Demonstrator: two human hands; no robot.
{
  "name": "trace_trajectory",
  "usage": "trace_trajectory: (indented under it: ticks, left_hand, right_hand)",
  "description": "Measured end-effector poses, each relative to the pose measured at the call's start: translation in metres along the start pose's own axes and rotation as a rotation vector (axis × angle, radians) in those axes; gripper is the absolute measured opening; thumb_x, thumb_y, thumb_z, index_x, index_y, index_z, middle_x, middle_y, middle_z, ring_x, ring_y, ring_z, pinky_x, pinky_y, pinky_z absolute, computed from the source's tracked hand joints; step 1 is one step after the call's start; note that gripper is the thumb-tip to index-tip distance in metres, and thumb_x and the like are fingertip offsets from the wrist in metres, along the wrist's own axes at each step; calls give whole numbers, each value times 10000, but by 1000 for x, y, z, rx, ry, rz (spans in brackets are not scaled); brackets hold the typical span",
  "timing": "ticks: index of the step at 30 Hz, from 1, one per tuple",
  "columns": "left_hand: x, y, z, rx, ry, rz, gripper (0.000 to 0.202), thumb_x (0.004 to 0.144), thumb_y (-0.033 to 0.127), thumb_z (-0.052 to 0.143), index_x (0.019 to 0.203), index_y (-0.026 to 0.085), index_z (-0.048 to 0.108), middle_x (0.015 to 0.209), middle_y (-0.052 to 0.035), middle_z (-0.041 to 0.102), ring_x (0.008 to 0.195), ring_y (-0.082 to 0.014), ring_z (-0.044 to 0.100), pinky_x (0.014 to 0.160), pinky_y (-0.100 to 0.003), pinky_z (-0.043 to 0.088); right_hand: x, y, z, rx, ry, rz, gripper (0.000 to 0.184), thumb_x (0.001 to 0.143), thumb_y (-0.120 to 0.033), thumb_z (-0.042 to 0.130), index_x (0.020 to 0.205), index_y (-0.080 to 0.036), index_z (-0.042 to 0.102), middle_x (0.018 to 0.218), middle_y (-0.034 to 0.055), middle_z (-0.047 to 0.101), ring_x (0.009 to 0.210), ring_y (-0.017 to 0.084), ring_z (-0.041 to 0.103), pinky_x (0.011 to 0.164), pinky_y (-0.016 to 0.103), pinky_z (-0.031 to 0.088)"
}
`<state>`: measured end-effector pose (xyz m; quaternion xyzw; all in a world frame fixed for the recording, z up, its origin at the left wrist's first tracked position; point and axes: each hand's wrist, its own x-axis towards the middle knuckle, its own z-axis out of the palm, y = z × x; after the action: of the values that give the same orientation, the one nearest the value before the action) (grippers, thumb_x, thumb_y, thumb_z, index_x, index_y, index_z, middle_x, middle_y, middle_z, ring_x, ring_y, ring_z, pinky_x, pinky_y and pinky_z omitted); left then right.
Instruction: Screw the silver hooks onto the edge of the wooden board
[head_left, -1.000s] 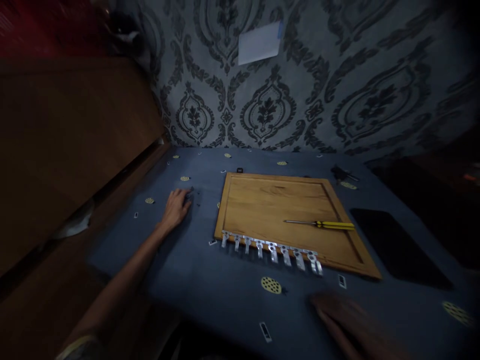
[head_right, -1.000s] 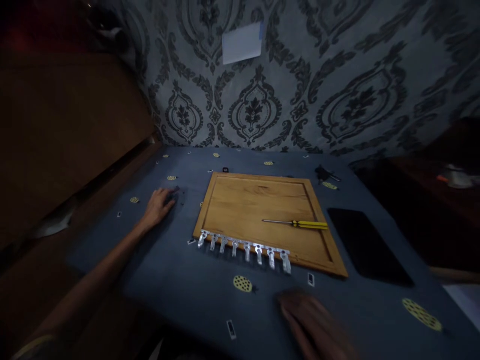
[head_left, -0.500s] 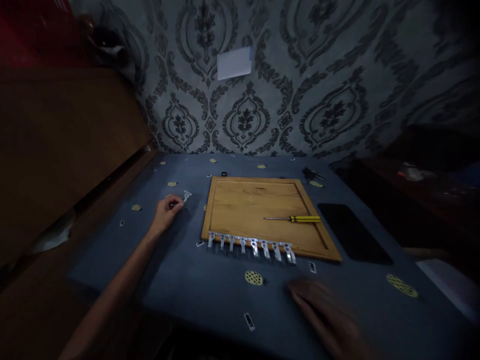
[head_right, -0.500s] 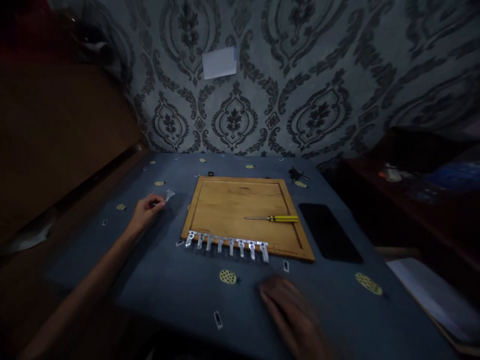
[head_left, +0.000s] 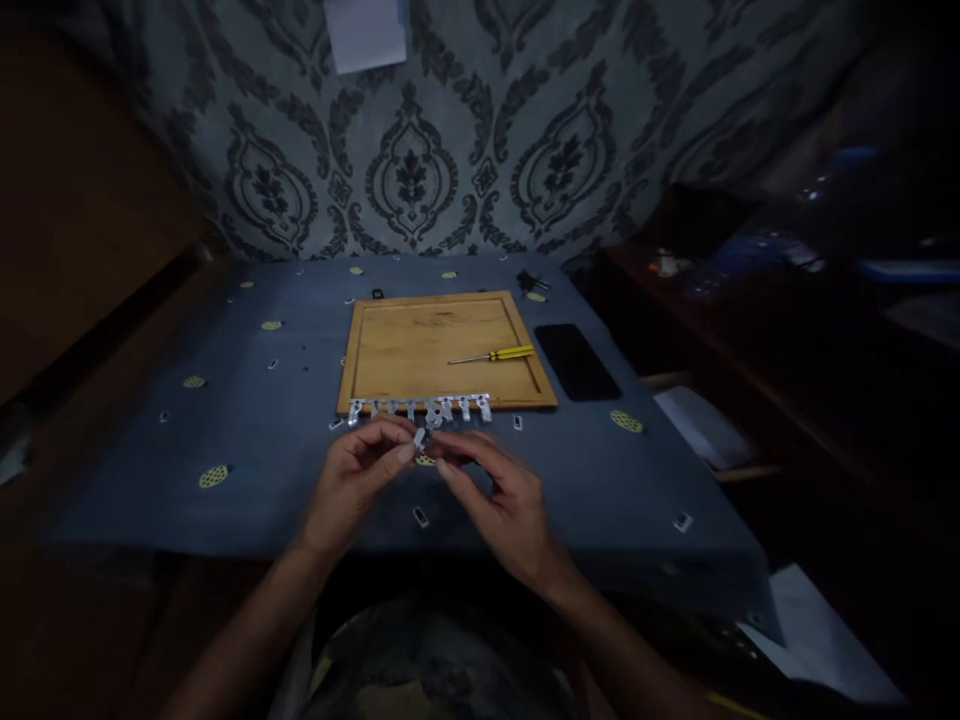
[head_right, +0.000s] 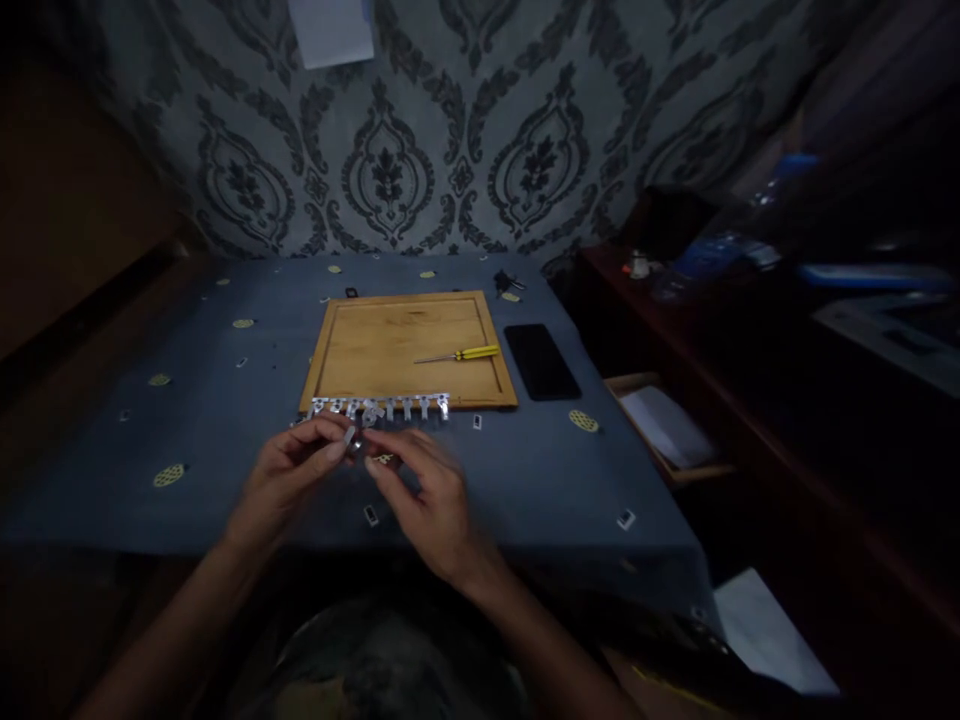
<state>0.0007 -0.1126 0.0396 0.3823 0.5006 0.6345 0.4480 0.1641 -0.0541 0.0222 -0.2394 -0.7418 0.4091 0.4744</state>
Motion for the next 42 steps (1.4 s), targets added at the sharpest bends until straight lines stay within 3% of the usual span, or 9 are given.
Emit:
trace_trajectory:
  ticks: [8, 12, 18, 22, 30, 42]
  left_hand:
    - [-19, -28, 38, -55, 65, -48, 241, 692, 395, 881, 740, 199, 749, 955, -23, 665, 913, -158, 621, 866, -243, 498]
    - [-30, -42, 56, -127, 72, -68, 241, 713, 409, 873, 766, 211, 747, 883, -7, 677, 875, -146, 622, 854, -238, 510]
    - [-37, -56, 64, -51, 1, -81, 188, 743, 396, 858, 812, 235, 790, 920, -11, 703, 930, -158, 650, 894, -246, 507]
    - [-30, -60, 66, 98, -46, -33, 132, 792, 373, 820, 843, 252, 810, 1003, -39, 712, 1010, -191, 663, 940, -290, 518]
    - [-1, -58, 79, 294, -100, 136, 17, 791, 245, 803, 804, 255, 799, 943, -50, 746, 921, -192, 704, 888, -308, 555]
    - [26, -57, 81, 493, -315, 382, 232, 952, 132, 600, 1107, 233, 739, 1121, -67, 772, 1065, -188, 725, 935, -315, 562]
  right_hand:
    - [-33, 1, -1, 92, 211, 128, 108, 861, -220, 708, 951, -236, 765, 880, 22, 755, 806, 157, 693, 745, 287, 582]
    - [-49, 3, -2, 123, 297, 167, 117, 847, -241, 722, 947, -249, 782, 851, 20, 738, 788, 155, 686, 732, 275, 580]
    - [-66, 12, -8, 144, 381, 258, 106, 852, -274, 712, 905, -235, 795, 840, 33, 743, 789, 166, 691, 731, 279, 576]
    - [-62, 16, -15, 142, 445, 293, 110, 857, -275, 701, 821, -230, 794, 774, 20, 729, 736, 152, 683, 696, 255, 565]
    - [-48, 27, -35, 164, 429, 378, 133, 856, -294, 700, 776, -234, 787, 773, 28, 727, 758, 161, 679, 721, 274, 569]
    - [-29, 47, -55, 394, 405, 640, 270, 766, -499, 793, 767, -230, 779, 767, 6, 683, 682, 115, 567, 661, 245, 506]
